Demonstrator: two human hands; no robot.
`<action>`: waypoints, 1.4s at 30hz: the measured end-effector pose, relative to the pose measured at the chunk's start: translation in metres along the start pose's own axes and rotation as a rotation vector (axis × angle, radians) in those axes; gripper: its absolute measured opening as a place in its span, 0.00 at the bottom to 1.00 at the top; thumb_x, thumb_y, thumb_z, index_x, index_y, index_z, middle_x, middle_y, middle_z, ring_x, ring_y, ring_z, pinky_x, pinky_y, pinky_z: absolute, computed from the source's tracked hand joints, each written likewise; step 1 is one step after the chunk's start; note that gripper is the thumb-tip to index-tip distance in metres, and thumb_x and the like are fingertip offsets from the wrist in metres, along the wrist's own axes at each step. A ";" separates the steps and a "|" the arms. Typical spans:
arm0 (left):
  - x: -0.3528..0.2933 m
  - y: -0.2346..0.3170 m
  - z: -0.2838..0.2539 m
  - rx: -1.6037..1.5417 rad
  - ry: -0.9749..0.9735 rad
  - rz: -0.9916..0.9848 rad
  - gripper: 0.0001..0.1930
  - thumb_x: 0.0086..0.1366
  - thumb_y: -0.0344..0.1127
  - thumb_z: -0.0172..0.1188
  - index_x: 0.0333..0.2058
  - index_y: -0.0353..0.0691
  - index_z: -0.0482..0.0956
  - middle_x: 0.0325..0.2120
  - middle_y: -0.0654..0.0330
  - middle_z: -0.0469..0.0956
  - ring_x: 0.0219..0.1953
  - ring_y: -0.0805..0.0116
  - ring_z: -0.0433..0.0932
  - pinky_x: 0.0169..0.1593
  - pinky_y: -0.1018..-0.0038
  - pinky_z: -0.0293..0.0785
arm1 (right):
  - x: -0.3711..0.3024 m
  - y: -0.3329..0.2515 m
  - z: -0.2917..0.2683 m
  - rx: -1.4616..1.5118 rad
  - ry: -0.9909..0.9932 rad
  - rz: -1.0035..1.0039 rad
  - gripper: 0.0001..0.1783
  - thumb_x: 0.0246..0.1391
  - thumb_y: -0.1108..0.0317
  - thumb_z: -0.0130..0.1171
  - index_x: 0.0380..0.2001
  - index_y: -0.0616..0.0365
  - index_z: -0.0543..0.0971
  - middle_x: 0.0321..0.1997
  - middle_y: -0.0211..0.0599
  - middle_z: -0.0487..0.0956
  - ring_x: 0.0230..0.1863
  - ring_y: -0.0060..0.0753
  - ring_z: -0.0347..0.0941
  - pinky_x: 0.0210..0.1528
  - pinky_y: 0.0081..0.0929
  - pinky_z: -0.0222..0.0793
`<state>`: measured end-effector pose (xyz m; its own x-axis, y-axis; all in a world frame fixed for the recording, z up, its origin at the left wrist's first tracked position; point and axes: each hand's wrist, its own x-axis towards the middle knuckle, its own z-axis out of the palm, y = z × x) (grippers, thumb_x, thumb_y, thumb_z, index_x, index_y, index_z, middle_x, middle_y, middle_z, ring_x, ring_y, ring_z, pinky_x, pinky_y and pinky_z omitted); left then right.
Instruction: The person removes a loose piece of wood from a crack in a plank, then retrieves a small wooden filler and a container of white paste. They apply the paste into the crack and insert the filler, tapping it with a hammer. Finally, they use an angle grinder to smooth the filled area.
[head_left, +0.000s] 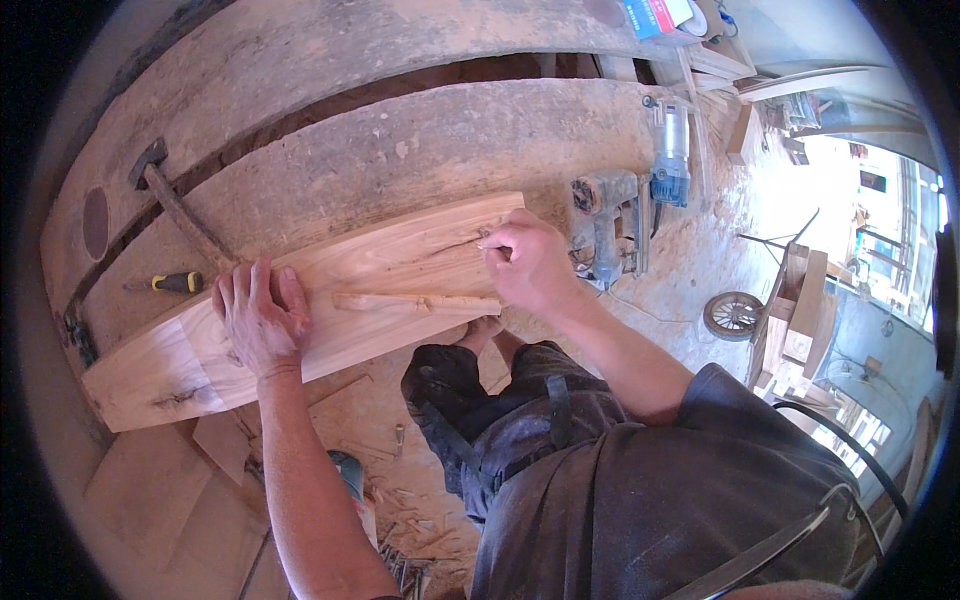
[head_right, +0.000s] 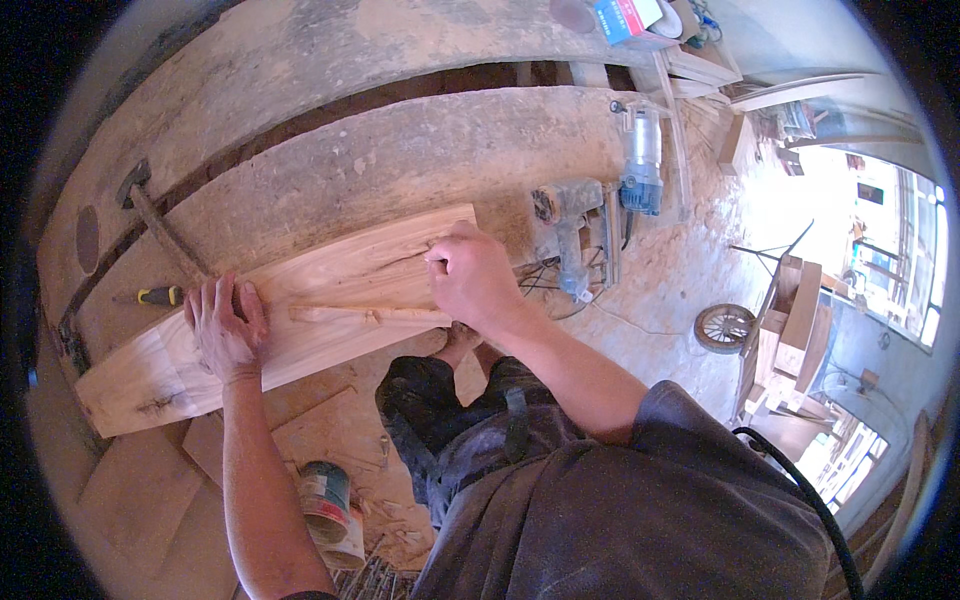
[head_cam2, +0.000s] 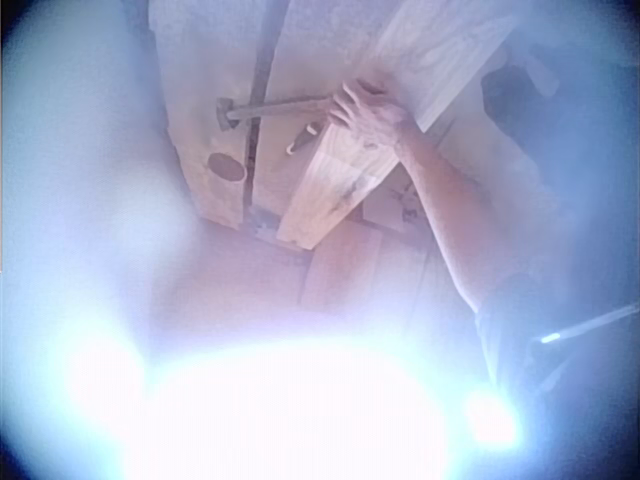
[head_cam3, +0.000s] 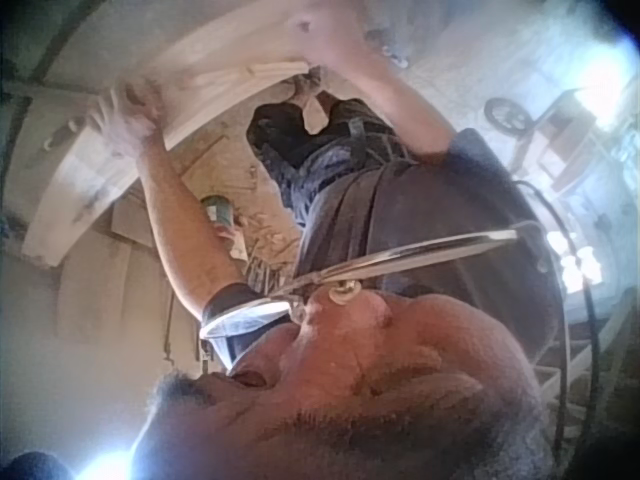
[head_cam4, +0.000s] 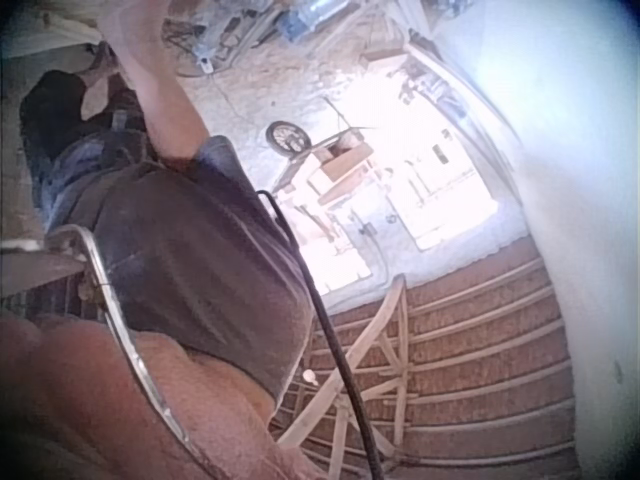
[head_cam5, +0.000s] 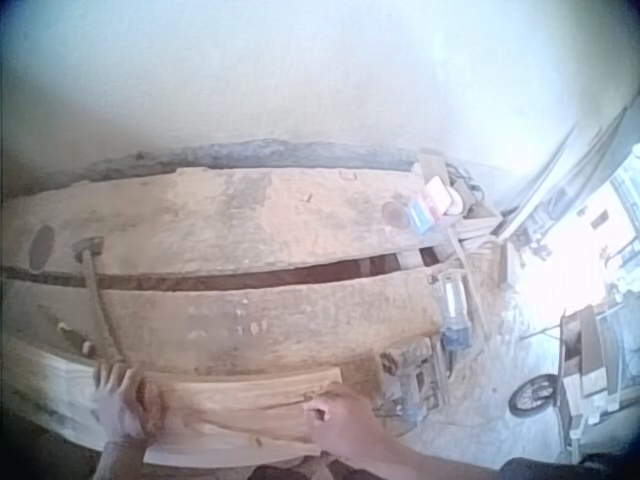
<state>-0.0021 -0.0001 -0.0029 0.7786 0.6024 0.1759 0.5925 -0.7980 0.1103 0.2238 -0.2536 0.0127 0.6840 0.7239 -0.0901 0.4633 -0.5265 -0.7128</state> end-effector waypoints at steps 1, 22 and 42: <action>0.000 0.000 0.000 0.000 -0.002 -0.002 0.16 0.65 0.43 0.61 0.46 0.40 0.80 0.42 0.51 0.78 0.50 0.47 0.73 0.64 0.52 0.63 | -0.001 -0.002 0.002 -0.008 0.003 0.006 0.03 0.48 0.76 0.63 0.24 0.62 0.83 0.31 0.46 0.79 0.33 0.52 0.79 0.36 0.42 0.77; 0.002 0.005 -0.004 -0.009 0.007 -0.012 0.16 0.64 0.42 0.61 0.46 0.40 0.81 0.41 0.52 0.79 0.49 0.48 0.74 0.63 0.53 0.64 | -0.002 -0.006 0.007 -0.063 -0.009 -0.018 0.03 0.49 0.77 0.62 0.23 0.61 0.83 0.30 0.45 0.78 0.32 0.51 0.79 0.33 0.44 0.75; 0.002 0.005 -0.003 0.001 -0.010 -0.005 0.16 0.66 0.42 0.60 0.47 0.40 0.81 0.42 0.52 0.78 0.49 0.48 0.74 0.64 0.53 0.63 | -0.011 0.016 0.013 0.191 0.088 -0.005 0.02 0.49 0.78 0.66 0.28 0.61 0.84 0.32 0.40 0.80 0.34 0.42 0.81 0.36 0.32 0.77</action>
<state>0.0016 -0.0026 0.0005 0.7778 0.6062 0.1659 0.5963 -0.7952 0.1099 0.2161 -0.2645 -0.0063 0.7328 0.6798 -0.0311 0.3572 -0.4231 -0.8327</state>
